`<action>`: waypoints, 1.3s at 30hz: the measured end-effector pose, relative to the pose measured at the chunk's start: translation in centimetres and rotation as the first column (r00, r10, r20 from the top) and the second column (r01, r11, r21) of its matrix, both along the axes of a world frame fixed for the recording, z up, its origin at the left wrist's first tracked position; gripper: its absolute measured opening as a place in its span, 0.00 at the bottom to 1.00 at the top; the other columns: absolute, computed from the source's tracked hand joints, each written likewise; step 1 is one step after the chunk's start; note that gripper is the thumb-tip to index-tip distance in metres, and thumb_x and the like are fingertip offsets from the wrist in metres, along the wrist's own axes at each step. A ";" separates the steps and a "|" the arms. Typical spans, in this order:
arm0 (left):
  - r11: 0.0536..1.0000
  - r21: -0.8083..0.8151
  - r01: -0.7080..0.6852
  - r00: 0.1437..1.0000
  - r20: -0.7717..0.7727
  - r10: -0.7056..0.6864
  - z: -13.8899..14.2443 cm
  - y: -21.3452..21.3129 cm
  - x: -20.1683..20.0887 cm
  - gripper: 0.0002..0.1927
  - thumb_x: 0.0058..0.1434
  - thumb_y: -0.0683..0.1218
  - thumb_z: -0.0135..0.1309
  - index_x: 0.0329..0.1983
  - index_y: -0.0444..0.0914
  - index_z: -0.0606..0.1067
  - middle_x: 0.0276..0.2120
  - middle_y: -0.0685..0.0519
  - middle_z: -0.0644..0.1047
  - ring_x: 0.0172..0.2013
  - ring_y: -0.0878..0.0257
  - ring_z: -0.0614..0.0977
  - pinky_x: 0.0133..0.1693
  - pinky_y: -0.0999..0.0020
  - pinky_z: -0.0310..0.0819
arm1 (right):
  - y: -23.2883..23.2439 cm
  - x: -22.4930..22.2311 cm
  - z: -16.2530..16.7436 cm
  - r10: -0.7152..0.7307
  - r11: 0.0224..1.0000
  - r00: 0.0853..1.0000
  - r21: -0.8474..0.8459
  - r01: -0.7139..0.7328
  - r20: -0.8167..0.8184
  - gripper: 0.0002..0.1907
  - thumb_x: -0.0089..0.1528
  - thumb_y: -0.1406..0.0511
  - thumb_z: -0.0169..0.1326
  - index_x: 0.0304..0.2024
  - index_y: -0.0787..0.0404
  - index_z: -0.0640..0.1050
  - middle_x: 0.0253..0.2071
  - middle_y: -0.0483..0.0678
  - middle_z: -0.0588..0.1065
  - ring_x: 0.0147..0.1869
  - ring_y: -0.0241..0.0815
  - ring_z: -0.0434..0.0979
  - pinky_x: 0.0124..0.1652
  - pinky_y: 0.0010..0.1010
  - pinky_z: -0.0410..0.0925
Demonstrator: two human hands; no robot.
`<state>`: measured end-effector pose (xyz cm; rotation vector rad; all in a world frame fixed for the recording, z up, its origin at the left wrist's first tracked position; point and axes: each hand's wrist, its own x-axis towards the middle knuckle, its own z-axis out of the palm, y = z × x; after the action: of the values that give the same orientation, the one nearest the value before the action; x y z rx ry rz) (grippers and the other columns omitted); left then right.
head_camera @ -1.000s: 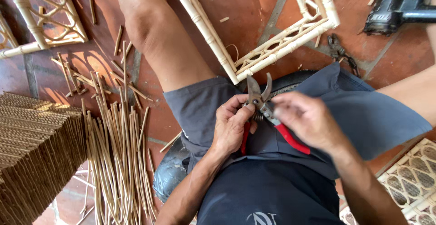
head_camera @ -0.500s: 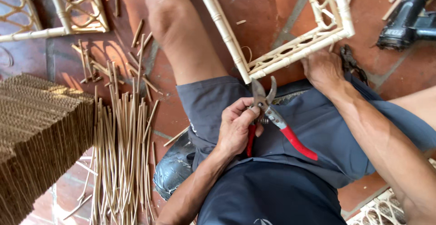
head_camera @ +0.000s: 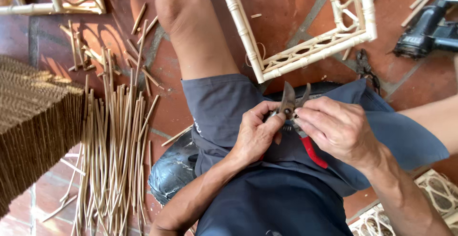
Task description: The person assembles a small bamboo frame by attaching a cardboard backing and securing it with a pneumatic nail gun. They also use shears to trim bamboo pieces and apply lubricant to the tool.
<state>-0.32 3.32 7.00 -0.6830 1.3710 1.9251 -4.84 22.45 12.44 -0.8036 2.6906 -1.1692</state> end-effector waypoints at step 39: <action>0.999 0.002 0.054 0.998 -0.030 -0.054 0.8 0.2 -0.9 0.12 0.65 0.43 0.52 0.46 0.29 0.79 0.26 0.55 0.76 0.20 0.71 0.73 0.23 0.75 0.68 | 0.8 3.0 1.2 0.155 0.259 0.859 -0.859 0.441 0.488 0.15 0.65 0.76 0.63 0.54 0.68 0.80 0.41 0.67 0.79 0.37 0.49 0.84 0.36 0.39 0.81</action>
<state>-1.22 3.56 7.81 -0.6118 1.3911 1.9013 -1.84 23.26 13.67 -0.1504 1.3532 -2.6938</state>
